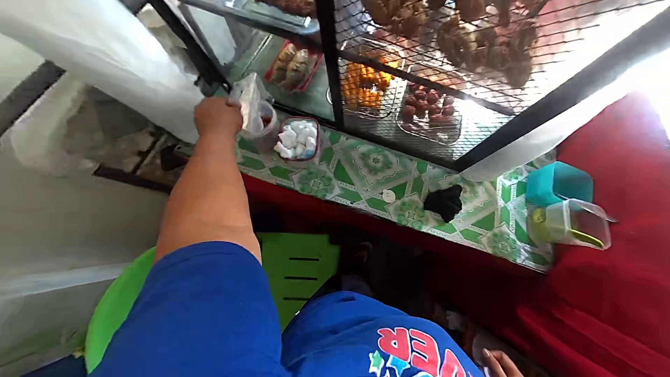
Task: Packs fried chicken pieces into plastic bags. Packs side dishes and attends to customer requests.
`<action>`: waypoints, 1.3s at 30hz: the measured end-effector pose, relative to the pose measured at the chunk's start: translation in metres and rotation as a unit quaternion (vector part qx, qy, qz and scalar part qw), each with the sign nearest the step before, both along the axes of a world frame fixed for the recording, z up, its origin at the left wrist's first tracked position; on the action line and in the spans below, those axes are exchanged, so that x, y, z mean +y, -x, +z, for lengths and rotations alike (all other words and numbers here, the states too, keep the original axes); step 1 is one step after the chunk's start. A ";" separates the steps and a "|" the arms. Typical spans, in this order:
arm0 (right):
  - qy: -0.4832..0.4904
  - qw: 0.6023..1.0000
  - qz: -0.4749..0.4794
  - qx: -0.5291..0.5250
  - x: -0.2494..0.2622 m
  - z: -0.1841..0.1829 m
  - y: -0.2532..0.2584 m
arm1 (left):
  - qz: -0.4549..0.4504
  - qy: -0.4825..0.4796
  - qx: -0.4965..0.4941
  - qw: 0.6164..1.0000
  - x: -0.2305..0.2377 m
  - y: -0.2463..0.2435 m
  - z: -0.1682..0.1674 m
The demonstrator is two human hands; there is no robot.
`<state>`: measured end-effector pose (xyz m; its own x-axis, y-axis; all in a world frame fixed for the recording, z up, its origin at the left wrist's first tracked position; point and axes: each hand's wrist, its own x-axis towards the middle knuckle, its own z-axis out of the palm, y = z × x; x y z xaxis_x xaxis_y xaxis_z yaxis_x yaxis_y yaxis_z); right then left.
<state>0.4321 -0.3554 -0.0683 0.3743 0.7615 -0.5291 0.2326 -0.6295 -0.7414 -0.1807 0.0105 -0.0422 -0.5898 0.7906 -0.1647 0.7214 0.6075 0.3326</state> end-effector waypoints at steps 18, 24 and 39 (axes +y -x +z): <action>-0.056 0.924 0.364 -0.105 0.257 0.008 0.109 | -0.035 -0.019 -0.079 0.996 0.025 0.044 -0.028; -0.089 0.856 0.499 -0.102 0.333 0.034 0.172 | 0.074 -0.186 -0.288 0.937 0.001 0.052 -0.013; 0.014 0.854 0.481 0.196 0.405 0.031 0.349 | -0.012 -0.251 -0.500 0.829 -0.083 -0.099 -0.021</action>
